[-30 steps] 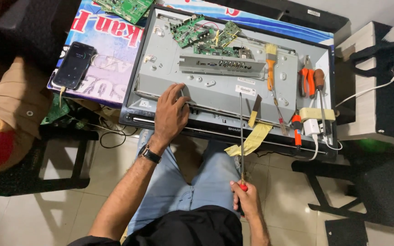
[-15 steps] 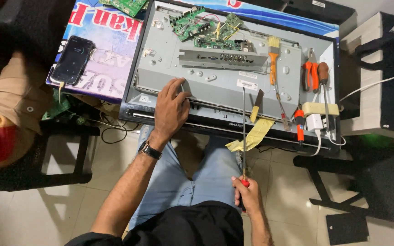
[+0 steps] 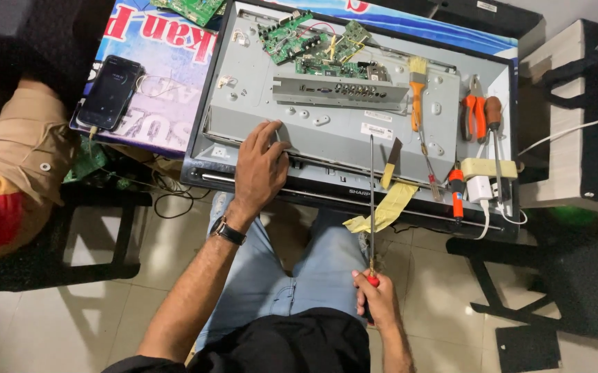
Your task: Reassembling the internal components of a television, including circuit boards and wiring, using a screwdriver and brush.
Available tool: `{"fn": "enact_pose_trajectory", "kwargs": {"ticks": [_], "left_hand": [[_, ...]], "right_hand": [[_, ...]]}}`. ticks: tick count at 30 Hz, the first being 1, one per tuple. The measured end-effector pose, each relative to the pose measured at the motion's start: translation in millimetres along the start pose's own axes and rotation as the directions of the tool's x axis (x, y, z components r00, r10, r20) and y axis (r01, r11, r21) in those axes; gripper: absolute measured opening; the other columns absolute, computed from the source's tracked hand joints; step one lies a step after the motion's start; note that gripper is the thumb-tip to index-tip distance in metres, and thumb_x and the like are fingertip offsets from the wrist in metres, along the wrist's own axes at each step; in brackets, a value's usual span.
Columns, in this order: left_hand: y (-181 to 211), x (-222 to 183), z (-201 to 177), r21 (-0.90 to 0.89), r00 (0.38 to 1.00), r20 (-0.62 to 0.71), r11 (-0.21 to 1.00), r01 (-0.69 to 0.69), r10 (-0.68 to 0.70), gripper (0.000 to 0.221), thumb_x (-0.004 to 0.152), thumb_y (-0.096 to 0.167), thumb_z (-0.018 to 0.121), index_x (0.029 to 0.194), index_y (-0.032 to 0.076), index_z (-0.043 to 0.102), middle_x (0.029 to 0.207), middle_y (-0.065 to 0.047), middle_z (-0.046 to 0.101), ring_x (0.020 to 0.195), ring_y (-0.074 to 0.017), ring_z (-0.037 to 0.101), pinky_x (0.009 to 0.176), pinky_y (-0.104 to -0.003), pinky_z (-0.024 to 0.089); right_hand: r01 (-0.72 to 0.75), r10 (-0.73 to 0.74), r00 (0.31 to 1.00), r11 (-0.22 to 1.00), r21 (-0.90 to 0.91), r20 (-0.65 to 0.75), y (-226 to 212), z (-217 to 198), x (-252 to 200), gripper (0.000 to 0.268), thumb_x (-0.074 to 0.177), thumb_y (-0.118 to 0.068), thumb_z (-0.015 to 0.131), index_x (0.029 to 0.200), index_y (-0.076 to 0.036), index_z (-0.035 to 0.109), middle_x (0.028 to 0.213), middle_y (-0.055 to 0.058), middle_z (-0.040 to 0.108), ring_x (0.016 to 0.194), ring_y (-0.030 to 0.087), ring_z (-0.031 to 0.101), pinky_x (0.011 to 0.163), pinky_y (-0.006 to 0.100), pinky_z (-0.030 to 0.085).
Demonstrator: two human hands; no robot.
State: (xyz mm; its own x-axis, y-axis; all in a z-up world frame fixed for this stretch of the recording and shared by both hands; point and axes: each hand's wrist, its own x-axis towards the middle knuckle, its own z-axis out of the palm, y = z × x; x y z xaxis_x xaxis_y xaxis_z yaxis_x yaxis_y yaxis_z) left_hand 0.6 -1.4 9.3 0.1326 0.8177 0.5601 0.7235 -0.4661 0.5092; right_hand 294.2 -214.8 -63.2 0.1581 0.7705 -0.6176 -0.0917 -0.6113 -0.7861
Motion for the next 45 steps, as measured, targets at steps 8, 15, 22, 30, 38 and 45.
{"fn": "enact_pose_trajectory", "kwargs": {"ticks": [8, 15, 22, 30, 38, 45], "left_hand": [[0, 0, 1, 0.015, 1.0, 0.004, 1.0, 0.01, -0.01, 0.017, 0.085, 0.006, 0.067, 0.102, 0.006, 0.069, 0.145, -0.012, 0.053, 0.14, -0.0326, 0.046, 0.115, -0.046, 0.04], [-1, -1, 1, 0.017, 1.0, 0.021, 1.0, 0.02, -0.02, 0.019, 0.085, 0.006, 0.067, 0.103, 0.007, 0.069, 0.146, -0.011, 0.051, 0.142, -0.0324, 0.044, 0.116, -0.046, 0.039], [-1, -1, 3, 0.019, 1.0, 0.016, 1.0, 0.016, -0.016, 0.019, 0.085, 0.006, 0.067, 0.103, 0.007, 0.07, 0.146, -0.011, 0.052, 0.141, -0.0315, 0.044, 0.116, -0.045, 0.039], [-2, 0, 3, 0.034, 1.0, 0.021, 0.999, 0.011, -0.012, 0.018, 0.085, 0.007, 0.067, 0.103, 0.008, 0.069, 0.145, -0.011, 0.052, 0.14, -0.0312, 0.045, 0.114, -0.046, 0.04], [-3, -1, 5, 0.043, 0.999, 0.032, 0.999, 0.024, -0.026, 0.021, 0.087, 0.007, 0.069, 0.108, 0.008, 0.068, 0.146, -0.01, 0.05, 0.141, -0.0308, 0.044, 0.116, -0.046, 0.04], [-3, -1, 4, 0.031, 1.0, 0.02, 0.999, 0.011, -0.011, 0.014, 0.09, 0.01, 0.071, 0.104, 0.008, 0.069, 0.146, -0.011, 0.05, 0.14, -0.0319, 0.045, 0.116, -0.047, 0.04]], "right_hand": [[-0.019, 0.019, 1.0, 1.0, -0.019, -0.017, -3, 1, -3, 0.029, 0.089, -0.019, 0.071, 0.076, 0.004, 0.06, 0.046, 0.01, 0.049, 0.032, 0.02, 0.042, 0.034, 0.032, 0.035], [-0.031, 0.03, 0.999, 0.999, -0.032, -0.022, -6, 2, -3, 0.028, 0.089, -0.019, 0.072, 0.077, 0.004, 0.061, 0.047, 0.009, 0.049, 0.032, 0.02, 0.041, 0.034, 0.032, 0.035], [-0.022, 0.022, 1.0, 1.0, -0.004, -0.004, -1, 0, 0, 0.028, 0.089, -0.018, 0.071, 0.075, 0.003, 0.059, 0.046, 0.009, 0.048, 0.032, 0.02, 0.041, 0.034, 0.032, 0.034], [-0.036, 0.036, 0.999, 0.999, -0.01, -0.002, -7, 1, -3, 0.029, 0.088, -0.02, 0.072, 0.076, 0.003, 0.06, 0.047, 0.009, 0.048, 0.032, 0.02, 0.042, 0.035, 0.032, 0.034], [-0.037, 0.037, 0.999, 0.999, 0.018, 0.009, -6, 1, -2, 0.027, 0.09, -0.017, 0.071, 0.078, 0.003, 0.059, 0.047, 0.009, 0.047, 0.032, 0.019, 0.04, 0.035, 0.031, 0.035], [-0.048, 0.048, 0.998, 0.999, 0.007, 0.043, -4, -4, 1, 0.025, 0.09, -0.017, 0.07, 0.078, 0.002, 0.059, 0.048, 0.009, 0.048, 0.033, 0.019, 0.042, 0.036, 0.031, 0.036]]}}
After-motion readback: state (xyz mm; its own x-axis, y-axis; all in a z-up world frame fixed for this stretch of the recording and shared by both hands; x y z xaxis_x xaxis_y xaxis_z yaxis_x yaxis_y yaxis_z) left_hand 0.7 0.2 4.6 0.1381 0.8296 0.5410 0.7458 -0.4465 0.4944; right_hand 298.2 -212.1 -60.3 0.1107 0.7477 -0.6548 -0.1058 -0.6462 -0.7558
